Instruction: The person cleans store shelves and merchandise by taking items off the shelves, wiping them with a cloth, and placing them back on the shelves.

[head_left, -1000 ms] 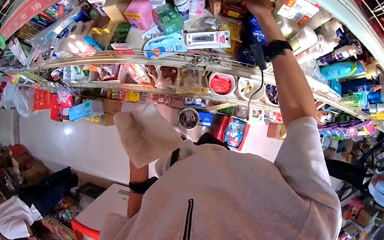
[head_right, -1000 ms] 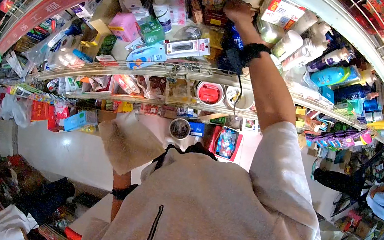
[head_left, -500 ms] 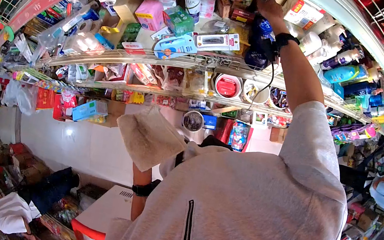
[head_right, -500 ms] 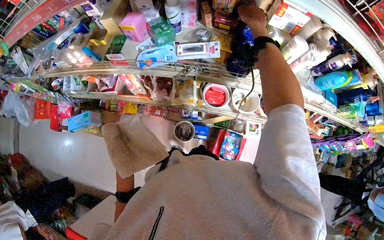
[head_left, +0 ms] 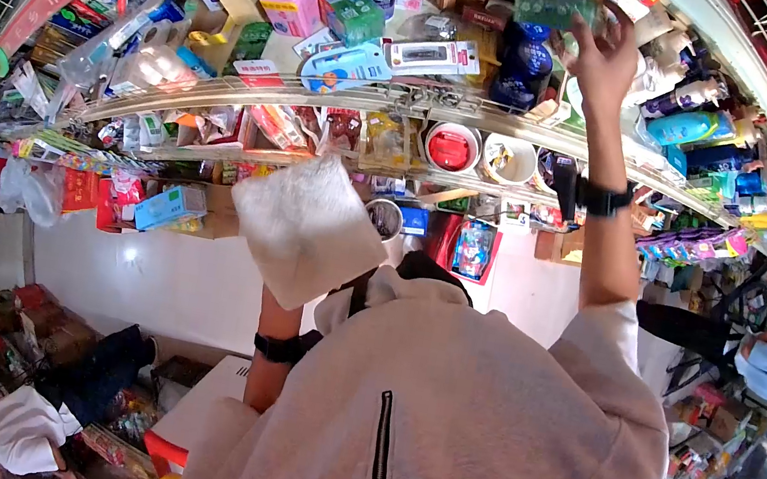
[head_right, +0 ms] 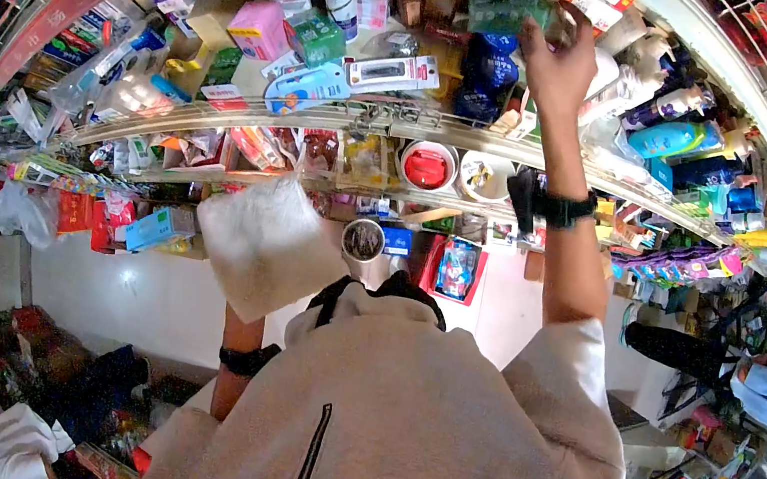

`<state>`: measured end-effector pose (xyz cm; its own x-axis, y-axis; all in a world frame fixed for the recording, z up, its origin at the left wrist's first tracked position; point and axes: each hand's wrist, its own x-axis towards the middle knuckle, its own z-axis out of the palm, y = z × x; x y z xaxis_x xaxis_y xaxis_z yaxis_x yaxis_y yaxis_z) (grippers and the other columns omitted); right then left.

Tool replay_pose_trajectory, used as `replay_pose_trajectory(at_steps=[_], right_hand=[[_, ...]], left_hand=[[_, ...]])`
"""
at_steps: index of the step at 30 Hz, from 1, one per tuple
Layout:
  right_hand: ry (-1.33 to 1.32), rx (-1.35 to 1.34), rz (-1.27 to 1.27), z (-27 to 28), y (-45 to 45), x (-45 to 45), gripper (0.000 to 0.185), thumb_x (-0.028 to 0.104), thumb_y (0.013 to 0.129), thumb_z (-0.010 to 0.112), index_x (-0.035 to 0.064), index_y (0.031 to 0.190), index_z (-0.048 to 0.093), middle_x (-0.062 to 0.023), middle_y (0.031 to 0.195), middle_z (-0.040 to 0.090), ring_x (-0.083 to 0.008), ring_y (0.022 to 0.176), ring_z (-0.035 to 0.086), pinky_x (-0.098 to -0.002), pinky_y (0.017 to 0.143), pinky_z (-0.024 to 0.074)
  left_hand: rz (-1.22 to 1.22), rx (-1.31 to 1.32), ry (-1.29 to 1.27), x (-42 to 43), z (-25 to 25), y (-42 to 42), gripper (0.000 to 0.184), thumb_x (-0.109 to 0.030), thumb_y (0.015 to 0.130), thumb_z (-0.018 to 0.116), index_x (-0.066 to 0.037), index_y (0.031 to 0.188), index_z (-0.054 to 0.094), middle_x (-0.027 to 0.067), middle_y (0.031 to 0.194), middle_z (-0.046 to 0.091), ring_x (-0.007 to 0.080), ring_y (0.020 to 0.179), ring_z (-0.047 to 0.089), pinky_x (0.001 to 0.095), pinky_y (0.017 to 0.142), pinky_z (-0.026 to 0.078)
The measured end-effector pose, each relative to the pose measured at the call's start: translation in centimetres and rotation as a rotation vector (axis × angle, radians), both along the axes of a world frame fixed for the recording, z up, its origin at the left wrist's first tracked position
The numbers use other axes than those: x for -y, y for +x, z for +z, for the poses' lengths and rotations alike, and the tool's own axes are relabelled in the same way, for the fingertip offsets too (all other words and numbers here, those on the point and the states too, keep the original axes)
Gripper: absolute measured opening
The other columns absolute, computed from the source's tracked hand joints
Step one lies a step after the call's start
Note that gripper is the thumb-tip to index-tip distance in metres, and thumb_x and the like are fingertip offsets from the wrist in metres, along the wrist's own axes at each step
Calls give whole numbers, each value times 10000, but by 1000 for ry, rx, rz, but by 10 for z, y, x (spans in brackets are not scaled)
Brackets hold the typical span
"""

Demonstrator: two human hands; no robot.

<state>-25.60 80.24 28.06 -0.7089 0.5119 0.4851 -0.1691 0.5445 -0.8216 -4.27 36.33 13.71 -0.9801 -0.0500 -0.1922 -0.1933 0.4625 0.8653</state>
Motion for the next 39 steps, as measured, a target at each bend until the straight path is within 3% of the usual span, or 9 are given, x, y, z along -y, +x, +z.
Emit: replay_pose_trajectory(at_steps=[6, 12, 15, 17, 24, 26, 32, 34, 39], right_hand=[[-775, 200, 434, -15, 102, 74, 433, 75, 867, 654, 25, 1277, 525, -147, 1007, 669, -188, 859, 652, -322, 764, 559], [-575, 281, 494, -33, 135, 127, 559, 117, 837, 729, -2, 1305, 447, -159, 1012, 671, -151, 827, 644, -250, 715, 512], [-352, 331, 402, -52, 131, 140, 678, 276, 763, 816, -39, 1264, 486, -169, 1035, 654, -185, 897, 635, -290, 779, 515], [-318, 376, 408, -68, 129, 155, 778, 380, 731, 830, -54, 1285, 499, -186, 1090, 613, -223, 1010, 599, -327, 866, 492], [-611, 237, 583, -72, 144, 193, 634, 195, 856, 722, -58, 1359, 429, -173, 1273, 542, -203, 1134, 539, -321, 980, 423], [-460, 223, 576, -65, 143, 196, 632, 169, 854, 721, -49, 1367, 423, -162, 1244, 566, -181, 1130, 535, -320, 971, 431], [-96, 297, 512, -75, 146, 201, 620, 212, 820, 737, -69, 1303, 467, -260, 1147, 599, -356, 1055, 614, -392, 919, 466], [91, 223, 399, -72, 147, 216, 598, 232, 830, 730, -77, 1278, 482, -264, 1119, 601, -366, 1034, 618, -403, 891, 472], [-159, 247, 516, -73, 142, 222, 536, 214, 850, 720, -91, 1242, 518, -249, 1076, 635, -311, 979, 652, -373, 856, 492]], left_hand=[[-16, 103, 646, -46, 1, -58, 386, -289, 963, 499, -3, 1213, 565, 152, 1142, 628, 272, 1049, 594, 384, 900, 466], [45, 366, 1585, -96, 10, -104, 420, -364, 981, 453, -39, 1220, 568, 122, 1114, 632, 249, 1026, 601, 383, 902, 473], [94, 319, 1509, -119, 24, -114, 439, -402, 990, 430, -57, 1224, 569, 107, 1100, 634, 238, 1015, 605, 383, 904, 477], [62, 261, 1062, -133, 54, -107, 514, -484, 1000, 326, -90, 1255, 536, 85, 1127, 611, 214, 1007, 608, 370, 905, 487], [39, 371, 1520, -127, 28, -98, 528, -471, 1021, 272, -81, 1279, 516, 82, 1166, 605, 213, 1053, 608, 364, 926, 496], [-14, 271, 1470, -123, 27, -103, 539, -487, 1012, 282, -82, 1268, 529, 89, 1160, 613, 213, 1067, 606, 364, 922, 497], [130, 318, 1599, -109, 52, -104, 560, -509, 992, 324, -67, 1274, 522, 109, 1165, 595, 245, 1080, 582, 394, 979, 444], [380, 69, 1195, -124, 51, -100, 405, -360, 1015, 355, -40, 1228, 484, 102, 1112, 581, 226, 987, 609, 390, 861, 520], [248, -261, 822, -111, 10, -108, 306, -280, 1008, 424, -29, 1165, 499, 99, 1051, 592, 188, 889, 627, 345, 771, 544]])
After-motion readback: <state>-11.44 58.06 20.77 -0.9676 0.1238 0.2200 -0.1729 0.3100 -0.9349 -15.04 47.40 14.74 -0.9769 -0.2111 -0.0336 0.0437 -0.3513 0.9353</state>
